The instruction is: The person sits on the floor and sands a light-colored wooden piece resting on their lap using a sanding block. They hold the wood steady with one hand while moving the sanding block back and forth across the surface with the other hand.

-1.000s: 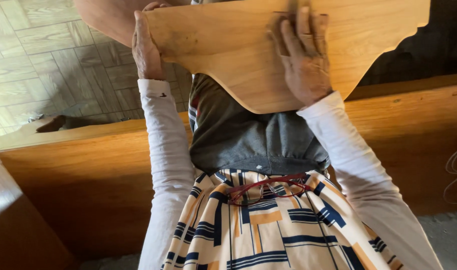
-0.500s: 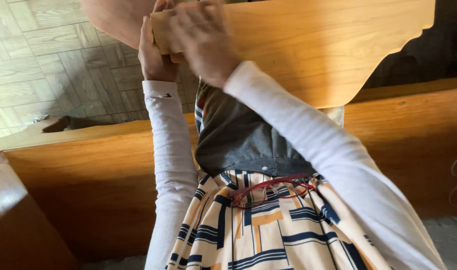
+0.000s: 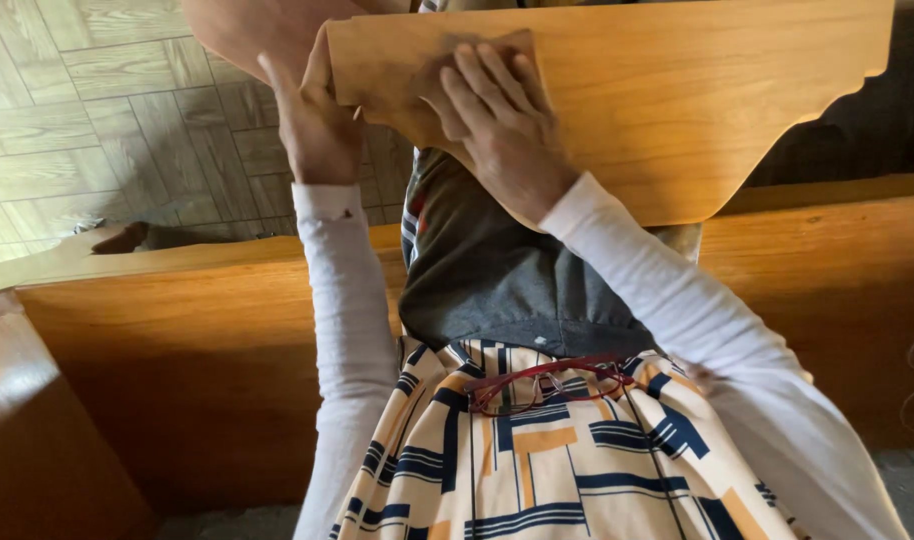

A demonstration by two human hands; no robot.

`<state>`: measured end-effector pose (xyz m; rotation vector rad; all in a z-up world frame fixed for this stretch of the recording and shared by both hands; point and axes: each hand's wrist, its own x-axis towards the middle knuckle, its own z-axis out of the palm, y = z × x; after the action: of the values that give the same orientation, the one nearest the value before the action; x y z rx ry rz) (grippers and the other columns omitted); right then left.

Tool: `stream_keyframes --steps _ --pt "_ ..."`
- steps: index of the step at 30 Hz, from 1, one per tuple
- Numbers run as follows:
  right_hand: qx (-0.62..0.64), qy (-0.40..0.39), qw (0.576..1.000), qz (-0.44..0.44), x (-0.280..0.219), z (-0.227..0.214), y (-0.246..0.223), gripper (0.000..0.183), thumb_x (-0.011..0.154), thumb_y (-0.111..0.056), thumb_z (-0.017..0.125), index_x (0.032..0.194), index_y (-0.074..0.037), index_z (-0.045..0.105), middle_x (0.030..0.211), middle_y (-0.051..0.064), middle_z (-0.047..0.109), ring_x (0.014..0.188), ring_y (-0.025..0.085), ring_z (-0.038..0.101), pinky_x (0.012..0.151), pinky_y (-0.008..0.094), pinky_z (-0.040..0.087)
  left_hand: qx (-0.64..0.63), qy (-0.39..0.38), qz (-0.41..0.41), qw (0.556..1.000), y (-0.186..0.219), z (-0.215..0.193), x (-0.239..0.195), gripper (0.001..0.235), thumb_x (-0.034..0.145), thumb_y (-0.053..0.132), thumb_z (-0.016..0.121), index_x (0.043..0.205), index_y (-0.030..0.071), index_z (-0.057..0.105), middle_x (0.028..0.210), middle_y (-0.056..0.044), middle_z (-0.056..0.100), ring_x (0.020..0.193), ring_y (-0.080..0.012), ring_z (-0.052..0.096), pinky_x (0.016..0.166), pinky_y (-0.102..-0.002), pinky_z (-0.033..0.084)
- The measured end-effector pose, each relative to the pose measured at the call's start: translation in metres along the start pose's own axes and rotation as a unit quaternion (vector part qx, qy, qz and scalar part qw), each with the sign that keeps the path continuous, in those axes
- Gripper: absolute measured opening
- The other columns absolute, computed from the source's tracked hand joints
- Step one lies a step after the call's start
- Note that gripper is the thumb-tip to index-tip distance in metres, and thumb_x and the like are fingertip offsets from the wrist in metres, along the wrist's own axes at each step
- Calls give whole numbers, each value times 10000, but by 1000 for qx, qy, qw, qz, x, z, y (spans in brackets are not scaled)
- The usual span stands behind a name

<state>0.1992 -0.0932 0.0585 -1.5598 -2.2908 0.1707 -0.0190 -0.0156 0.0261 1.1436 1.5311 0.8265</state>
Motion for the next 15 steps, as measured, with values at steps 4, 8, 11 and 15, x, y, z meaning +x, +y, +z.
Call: stream_keyframes --steps 4,8,11,15 --pt "21 -24 999 -2 2 12 -1 550 1053 -80 833 1509 59 558 1606 228 388 1509 392 339 1264 515 197 -430 -37 -148 890 24 -2 -21 913 876 681 254 1515 81 506 1522 -217 598 1404 -382 576 1043 -434 560" --pt "48 -14 997 -55 52 49 -13 554 972 -5 755 1486 20 550 1550 212 489 1457 411 366 1224 538 260 -424 -24 -180 887 10 0 -14 1020 749 783 326 1551 177 502 1320 -149 702 1109 -291 658 869 -386 548" --pt "56 -43 994 -86 105 61 -39 426 1118 -147 523 1491 60 524 1529 285 483 1449 421 380 1217 522 249 -564 -187 23 804 -15 3 -13 838 992 695 376 1476 28 531 1490 -214 560 1454 -330 474 1259 -451 370" --pt "71 -85 991 -76 112 74 -37 554 1126 -313 580 1531 48 465 1581 257 415 1481 397 343 1236 497 201 -590 -132 -41 796 -10 1 -17 882 904 734 400 1328 1 645 1361 -259 638 1373 -350 536 1193 -461 422"
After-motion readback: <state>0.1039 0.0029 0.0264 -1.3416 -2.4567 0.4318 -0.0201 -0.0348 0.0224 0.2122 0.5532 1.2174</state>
